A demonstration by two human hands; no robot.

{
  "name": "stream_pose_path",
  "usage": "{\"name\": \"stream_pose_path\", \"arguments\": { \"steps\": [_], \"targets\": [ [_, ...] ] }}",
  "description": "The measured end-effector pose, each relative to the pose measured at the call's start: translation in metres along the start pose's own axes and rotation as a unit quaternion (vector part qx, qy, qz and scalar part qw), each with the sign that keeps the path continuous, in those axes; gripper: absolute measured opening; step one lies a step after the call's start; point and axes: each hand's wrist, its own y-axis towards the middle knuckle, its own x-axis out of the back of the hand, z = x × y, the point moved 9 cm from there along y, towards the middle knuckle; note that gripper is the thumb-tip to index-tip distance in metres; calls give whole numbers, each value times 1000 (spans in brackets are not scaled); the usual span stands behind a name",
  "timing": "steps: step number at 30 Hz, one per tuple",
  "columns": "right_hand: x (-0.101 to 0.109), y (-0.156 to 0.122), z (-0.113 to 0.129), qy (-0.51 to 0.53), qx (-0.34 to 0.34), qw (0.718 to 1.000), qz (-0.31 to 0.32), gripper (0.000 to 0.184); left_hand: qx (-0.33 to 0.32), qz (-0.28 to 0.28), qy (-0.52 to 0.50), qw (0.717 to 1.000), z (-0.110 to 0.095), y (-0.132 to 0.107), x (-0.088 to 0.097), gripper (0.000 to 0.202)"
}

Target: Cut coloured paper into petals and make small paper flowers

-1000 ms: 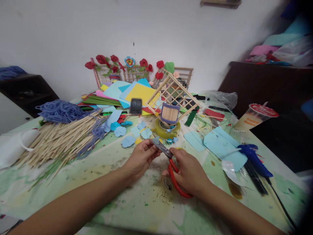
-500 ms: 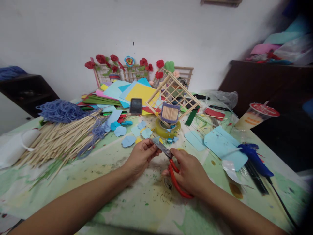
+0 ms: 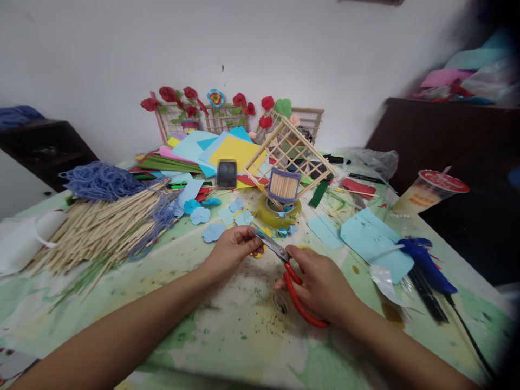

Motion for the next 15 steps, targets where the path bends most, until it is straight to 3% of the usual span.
{"name": "stream_pose_path", "arguments": {
  "steps": [6, 15],
  "targets": [
    [-1, -2, -2, 6, 5, 1000, 6, 41, -19, 44, 71, 996, -6, 4, 1, 10],
    [-5, -4, -5, 26, 5, 1000, 14, 37, 36, 59, 120, 990, -4, 7, 2, 12]
  ]
}}
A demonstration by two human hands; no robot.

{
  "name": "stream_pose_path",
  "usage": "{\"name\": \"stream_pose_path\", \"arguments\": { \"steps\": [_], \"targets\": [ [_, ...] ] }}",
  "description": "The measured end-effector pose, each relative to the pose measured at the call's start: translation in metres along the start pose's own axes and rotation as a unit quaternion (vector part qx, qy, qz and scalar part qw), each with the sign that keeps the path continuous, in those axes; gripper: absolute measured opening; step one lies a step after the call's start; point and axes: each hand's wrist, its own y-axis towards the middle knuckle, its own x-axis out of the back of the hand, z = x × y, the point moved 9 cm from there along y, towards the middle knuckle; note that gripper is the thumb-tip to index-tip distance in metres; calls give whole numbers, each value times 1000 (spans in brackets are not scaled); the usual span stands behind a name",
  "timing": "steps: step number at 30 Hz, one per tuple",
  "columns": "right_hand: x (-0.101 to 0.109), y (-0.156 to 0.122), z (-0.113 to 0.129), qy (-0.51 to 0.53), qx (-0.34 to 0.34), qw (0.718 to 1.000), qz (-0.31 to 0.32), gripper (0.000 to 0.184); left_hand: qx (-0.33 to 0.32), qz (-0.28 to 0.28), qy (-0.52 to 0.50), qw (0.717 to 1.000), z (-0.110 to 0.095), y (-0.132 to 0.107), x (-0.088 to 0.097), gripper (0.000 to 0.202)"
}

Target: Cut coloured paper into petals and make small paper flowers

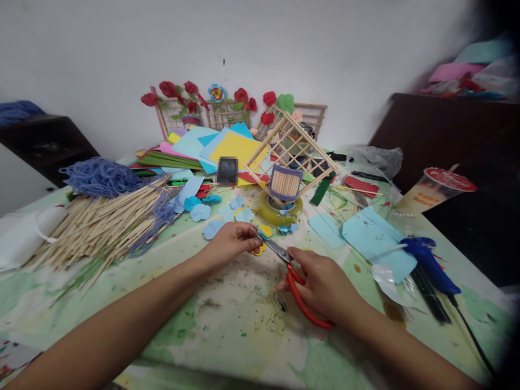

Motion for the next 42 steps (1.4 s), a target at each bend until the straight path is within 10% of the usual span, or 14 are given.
{"name": "stream_pose_path", "arguments": {
  "steps": [20, 42],
  "targets": [
    [-6, -3, -1, -13, 14, 1000, 17, 24, 80, 49, 24, 995, 18, -1, 5, 13],
    [10, -3, -18, -66, -12, 998, -19, 30, 115, -20, -167, 979, 24, -4, -6, 28]
  ]
}}
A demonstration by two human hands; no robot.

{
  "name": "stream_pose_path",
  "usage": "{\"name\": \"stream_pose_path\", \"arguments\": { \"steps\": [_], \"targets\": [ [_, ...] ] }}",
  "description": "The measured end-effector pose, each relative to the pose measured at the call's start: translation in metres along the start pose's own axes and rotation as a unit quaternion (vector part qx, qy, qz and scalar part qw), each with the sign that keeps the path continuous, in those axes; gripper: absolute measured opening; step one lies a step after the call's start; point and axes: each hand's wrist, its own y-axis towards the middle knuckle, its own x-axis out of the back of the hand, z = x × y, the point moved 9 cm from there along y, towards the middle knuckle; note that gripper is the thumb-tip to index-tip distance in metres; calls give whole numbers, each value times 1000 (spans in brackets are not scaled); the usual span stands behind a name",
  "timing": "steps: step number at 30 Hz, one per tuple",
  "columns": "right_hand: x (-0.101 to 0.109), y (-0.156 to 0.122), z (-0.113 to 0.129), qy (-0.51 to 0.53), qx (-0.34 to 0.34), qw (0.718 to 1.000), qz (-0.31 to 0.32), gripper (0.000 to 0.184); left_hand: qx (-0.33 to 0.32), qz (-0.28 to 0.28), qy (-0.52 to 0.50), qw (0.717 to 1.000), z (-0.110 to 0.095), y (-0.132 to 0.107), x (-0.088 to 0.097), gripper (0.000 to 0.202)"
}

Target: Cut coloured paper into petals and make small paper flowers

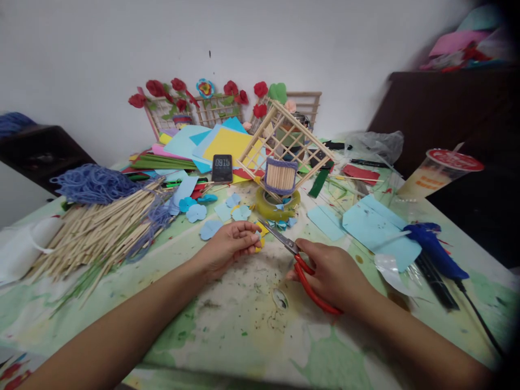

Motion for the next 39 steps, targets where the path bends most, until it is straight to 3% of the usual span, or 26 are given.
{"name": "stream_pose_path", "arguments": {
  "steps": [12, 19, 26, 31, 39],
  "targets": [
    [-2, -1, 4, -1, 28, 999, 21, 40, -17, -8, 3, 1000, -3, 0, 0, 25],
    [1, -1, 2, 6, 28, 999, 19, 29, -23, -4, 9, 1000, -5, -1, 0, 24],
    [-2, -1, 7, 23, 61, 997, 34, 39, -17, -12, 6, 1000, -4, -1, 1, 25],
    [-4, -1, 8, 23, 70, 997, 33, 35, -6, 10, 18, 1000, -2, 0, -3, 19],
    [-7, -2, 5, 45, 68, 996, 35, 44, -11, 26, 21, 999, -2, -1, -4, 20]
  ]
}}
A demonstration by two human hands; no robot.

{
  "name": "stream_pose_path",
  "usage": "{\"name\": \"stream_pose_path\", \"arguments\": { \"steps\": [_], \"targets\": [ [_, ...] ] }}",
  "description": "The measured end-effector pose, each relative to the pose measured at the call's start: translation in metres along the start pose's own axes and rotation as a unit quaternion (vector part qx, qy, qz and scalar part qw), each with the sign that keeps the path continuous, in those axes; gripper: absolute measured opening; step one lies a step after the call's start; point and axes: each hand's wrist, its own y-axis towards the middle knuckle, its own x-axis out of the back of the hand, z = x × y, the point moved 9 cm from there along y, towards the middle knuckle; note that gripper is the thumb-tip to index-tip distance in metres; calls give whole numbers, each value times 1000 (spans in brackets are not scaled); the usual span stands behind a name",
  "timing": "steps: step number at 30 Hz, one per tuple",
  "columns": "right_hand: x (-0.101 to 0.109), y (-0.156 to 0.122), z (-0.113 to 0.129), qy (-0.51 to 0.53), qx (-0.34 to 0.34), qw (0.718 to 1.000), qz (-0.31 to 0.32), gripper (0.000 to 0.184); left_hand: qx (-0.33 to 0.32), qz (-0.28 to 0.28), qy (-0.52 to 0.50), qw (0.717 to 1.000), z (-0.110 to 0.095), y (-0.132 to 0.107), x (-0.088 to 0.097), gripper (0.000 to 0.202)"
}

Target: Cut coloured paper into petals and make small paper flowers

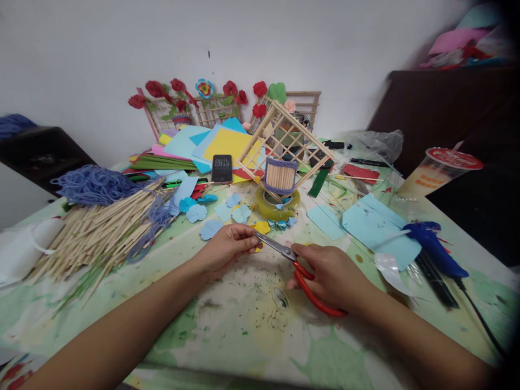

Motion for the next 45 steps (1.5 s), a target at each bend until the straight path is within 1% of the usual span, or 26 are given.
{"name": "stream_pose_path", "arguments": {
  "steps": [6, 10, 13, 16, 18, 22, 25, 29, 34, 36, 40, 45],
  "targets": [
    [2, -1, 2, 6, 2, 1000, 0, 35, -2, -2, 15, 1000, -1, 0, 0, 21],
    [2, 0, 1, 13, -12, 1000, -8, 28, -2, -7, 20, 1000, -1, 1, 0, 20],
    [6, 1, -5, 15, -45, 998, -33, 22, -9, -27, -7, 1000, 0, 1, 3, 22],
    [11, 2, -12, 4, -76, 996, -52, 25, -17, -50, -50, 997, 0, 2, 7, 25],
    [12, 2, -14, -3, -80, 995, -56, 25, -20, -60, -78, 995, 0, 2, 9, 26],
    [10, 1, -10, -3, -68, 996, -51, 22, -12, -75, -107, 991, 2, 2, 10, 25],
    [8, 1, -7, -7, -65, 997, -49, 25, -10, -77, -122, 989, 3, 1, 9, 18],
    [8, 1, -6, -18, -58, 997, -51, 33, -19, -60, -126, 990, 5, 1, 7, 16],
    [6, 0, -2, -29, -40, 997, -53, 41, -55, -37, -122, 990, 4, 1, 3, 17],
    [5, 0, 0, -40, -34, 997, -56, 44, -65, -41, -136, 988, 3, 1, 2, 18],
    [2, 0, 2, -53, -29, 997, -52, 45, -65, -48, -168, 982, 4, -1, -1, 23],
    [1, -1, 2, -51, -24, 997, -51, 47, -63, -51, -167, 983, 4, -2, -2, 24]
  ]
}}
